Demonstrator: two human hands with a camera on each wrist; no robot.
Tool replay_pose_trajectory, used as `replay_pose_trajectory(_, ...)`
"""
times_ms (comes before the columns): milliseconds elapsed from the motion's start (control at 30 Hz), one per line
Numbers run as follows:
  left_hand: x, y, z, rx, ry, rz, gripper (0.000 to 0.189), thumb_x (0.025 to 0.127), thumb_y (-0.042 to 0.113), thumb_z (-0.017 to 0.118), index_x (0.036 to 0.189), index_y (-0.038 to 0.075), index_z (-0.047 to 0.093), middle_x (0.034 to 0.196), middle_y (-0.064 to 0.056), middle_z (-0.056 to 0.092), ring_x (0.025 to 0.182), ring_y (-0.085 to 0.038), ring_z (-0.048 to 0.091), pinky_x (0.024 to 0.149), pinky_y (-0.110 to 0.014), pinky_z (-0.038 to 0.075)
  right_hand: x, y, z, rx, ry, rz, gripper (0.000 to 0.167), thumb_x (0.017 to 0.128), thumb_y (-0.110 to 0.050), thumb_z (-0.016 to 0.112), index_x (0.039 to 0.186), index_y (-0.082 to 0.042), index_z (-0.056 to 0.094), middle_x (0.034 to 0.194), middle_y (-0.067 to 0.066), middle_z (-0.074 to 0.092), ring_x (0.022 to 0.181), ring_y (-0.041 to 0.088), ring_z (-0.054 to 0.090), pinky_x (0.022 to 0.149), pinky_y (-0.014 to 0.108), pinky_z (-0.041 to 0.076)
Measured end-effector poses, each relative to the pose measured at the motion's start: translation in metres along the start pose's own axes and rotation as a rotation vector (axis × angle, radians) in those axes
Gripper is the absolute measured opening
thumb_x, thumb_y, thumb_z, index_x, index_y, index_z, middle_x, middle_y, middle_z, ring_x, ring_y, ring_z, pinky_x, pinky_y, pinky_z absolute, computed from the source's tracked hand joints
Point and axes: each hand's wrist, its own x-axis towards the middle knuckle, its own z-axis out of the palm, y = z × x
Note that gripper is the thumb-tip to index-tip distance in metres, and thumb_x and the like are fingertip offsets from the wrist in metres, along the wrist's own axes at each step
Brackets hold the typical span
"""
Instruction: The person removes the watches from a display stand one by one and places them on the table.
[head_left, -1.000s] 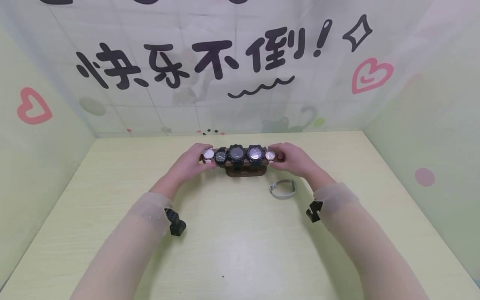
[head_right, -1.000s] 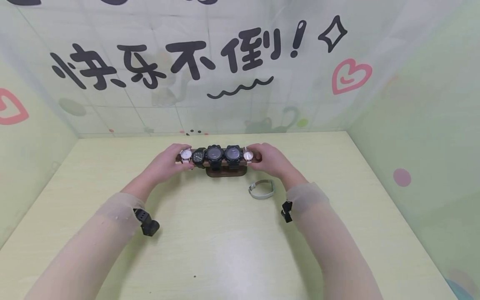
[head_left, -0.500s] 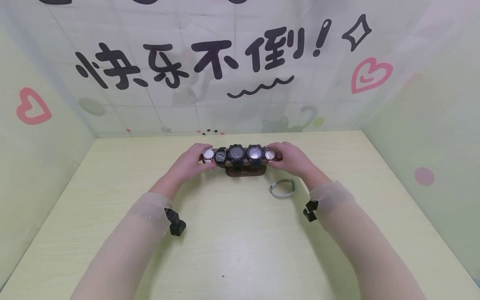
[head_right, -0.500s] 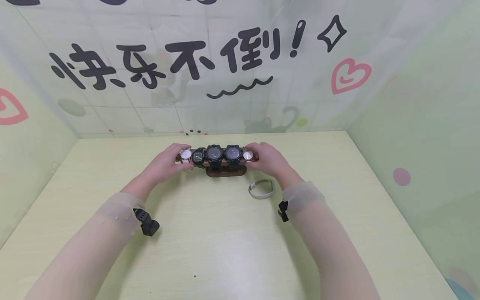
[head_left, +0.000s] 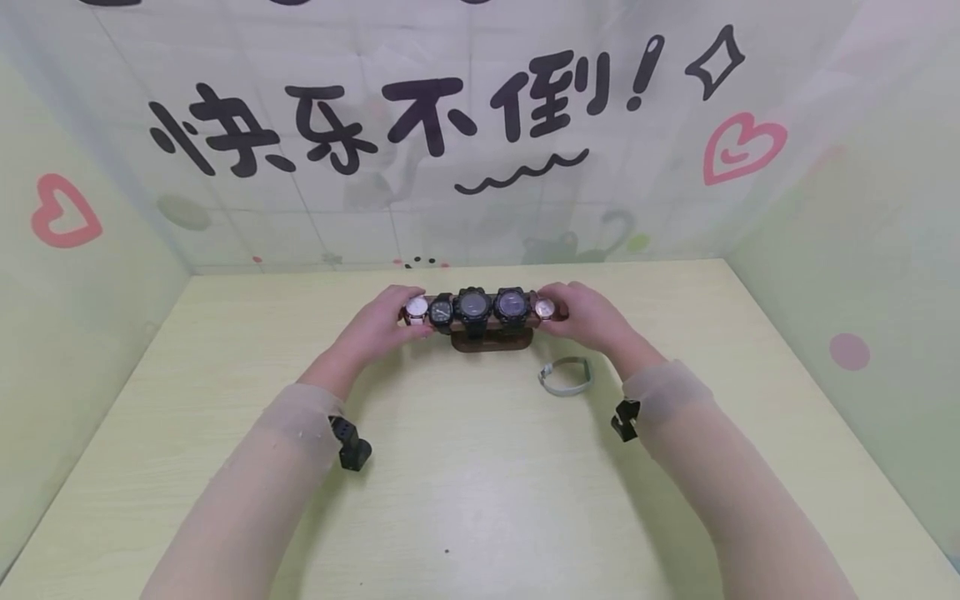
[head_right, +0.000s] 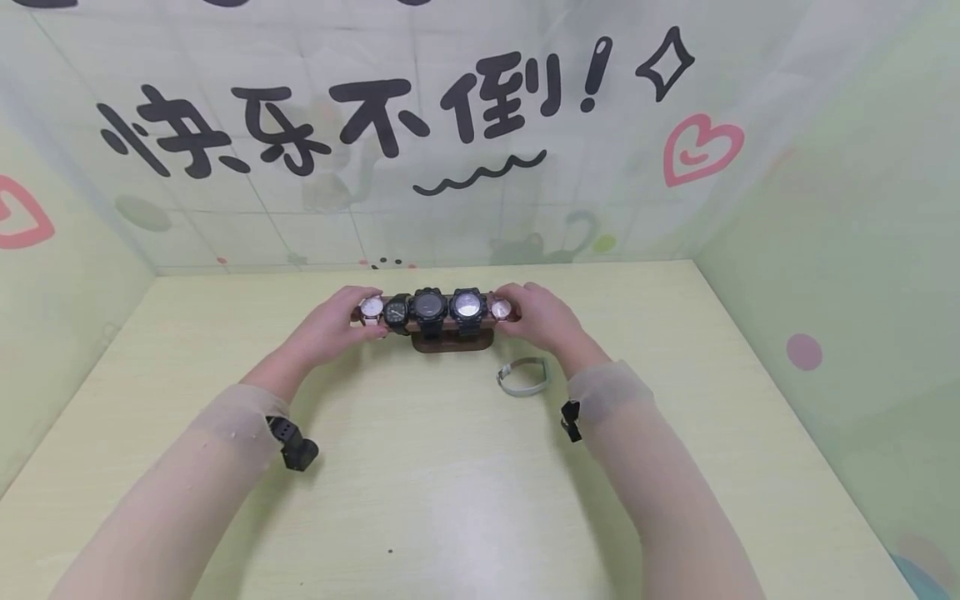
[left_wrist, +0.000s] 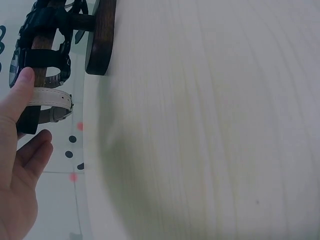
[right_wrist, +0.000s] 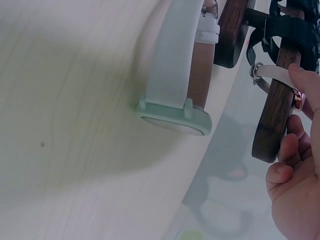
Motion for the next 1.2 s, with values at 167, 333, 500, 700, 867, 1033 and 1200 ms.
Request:
replay_pose_trajectory(167, 0.0, 0.001, -0.001, 0.012, -0.003, 0.001, 0.071, 0.083, 0.028, 0.071, 0.14, 0.001, 0.038, 0.139, -0.021, 0.04, 0.123, -0.036, 0.042, 0.104, -0.05, 0.033, -0.004, 0.004, -0.001, 0.001, 0.026, -0.009, 0.042, 0.079, -0.015, 0.072, 0.119, -0.006, 0.059, 0.088, 0.007, 0.055, 0.081, 0.021, 0.049, 0.072, 0.037, 0.045)
replay_pose_trajectory(333, 0.0, 0.001, -0.001, 0.017, -0.004, 0.0, 0.071, 0.084, 0.028, 0.071, 0.14, 0.001, 0.038, 0.139, -0.021, 0.04, 0.123, -0.036, 0.042, 0.103, -0.05, 0.033, -0.006, 0.009, -0.004, -0.001, 0.023, 0.015, 0.045, 0.079, -0.016, 0.073, 0.121, -0.007, 0.058, 0.091, 0.01, 0.058, 0.083, 0.024, 0.051, 0.075, 0.04, 0.045)
replay_pose_trajectory(500, -0.001, 0.001, -0.001, 0.014, -0.004, -0.006, 0.07, 0.084, 0.027, 0.071, 0.14, 0.001, 0.038, 0.139, -0.02, 0.04, 0.122, -0.036, 0.043, 0.103, -0.05, 0.034, -0.008, 0.012, -0.005, -0.021, 0.027, 0.009, 0.046, 0.08, -0.017, 0.073, 0.122, -0.007, 0.059, 0.089, 0.009, 0.058, 0.082, 0.023, 0.05, 0.073, 0.038, 0.045)
replay_pose_trajectory(700, 0.0, 0.002, -0.001, 0.018, -0.002, 0.003, 0.07, 0.084, 0.026, 0.071, 0.14, 0.0, 0.038, 0.138, -0.021, 0.04, 0.121, -0.036, 0.043, 0.103, -0.05, 0.034, -0.01, 0.014, -0.006, -0.035, 0.045, -0.017, 0.044, 0.08, -0.018, 0.072, 0.121, -0.006, 0.059, 0.085, 0.008, 0.056, 0.078, 0.022, 0.05, 0.07, 0.037, 0.045)
replay_pose_trajectory(867, -0.001, 0.003, -0.002, 0.014, -0.006, 0.0, 0.07, 0.083, 0.026, 0.071, 0.14, 0.0, 0.037, 0.138, -0.021, 0.04, 0.121, -0.036, 0.043, 0.103, -0.05, 0.034, -0.011, 0.016, -0.007, -0.017, 0.042, -0.005, 0.044, 0.08, -0.017, 0.072, 0.121, -0.006, 0.059, 0.088, 0.009, 0.058, 0.08, 0.023, 0.051, 0.072, 0.038, 0.045)
replay_pose_trajectory(1033, -0.002, 0.003, -0.003, 0.011, -0.006, -0.007, 0.07, 0.083, 0.025, 0.072, 0.14, 0.0, 0.038, 0.138, -0.021, 0.04, 0.122, -0.036, 0.043, 0.103, -0.05, 0.034, -0.014, 0.019, -0.009, -0.021, 0.043, 0.02, 0.047, 0.081, -0.017, 0.072, 0.123, -0.005, 0.057, 0.09, 0.011, 0.058, 0.082, 0.025, 0.051, 0.073, 0.04, 0.045)
replay_pose_trajectory(1200, -0.002, 0.003, -0.002, 0.015, -0.012, -0.008, 0.07, 0.084, 0.027, 0.071, 0.14, 0.001, 0.038, 0.138, -0.021, 0.04, 0.123, -0.035, 0.042, 0.104, -0.049, 0.033, -0.018, 0.022, -0.011, -0.038, 0.041, 0.045, 0.049, 0.08, -0.019, 0.073, 0.125, -0.005, 0.056, 0.089, 0.014, 0.057, 0.08, 0.026, 0.051, 0.069, 0.04, 0.045)
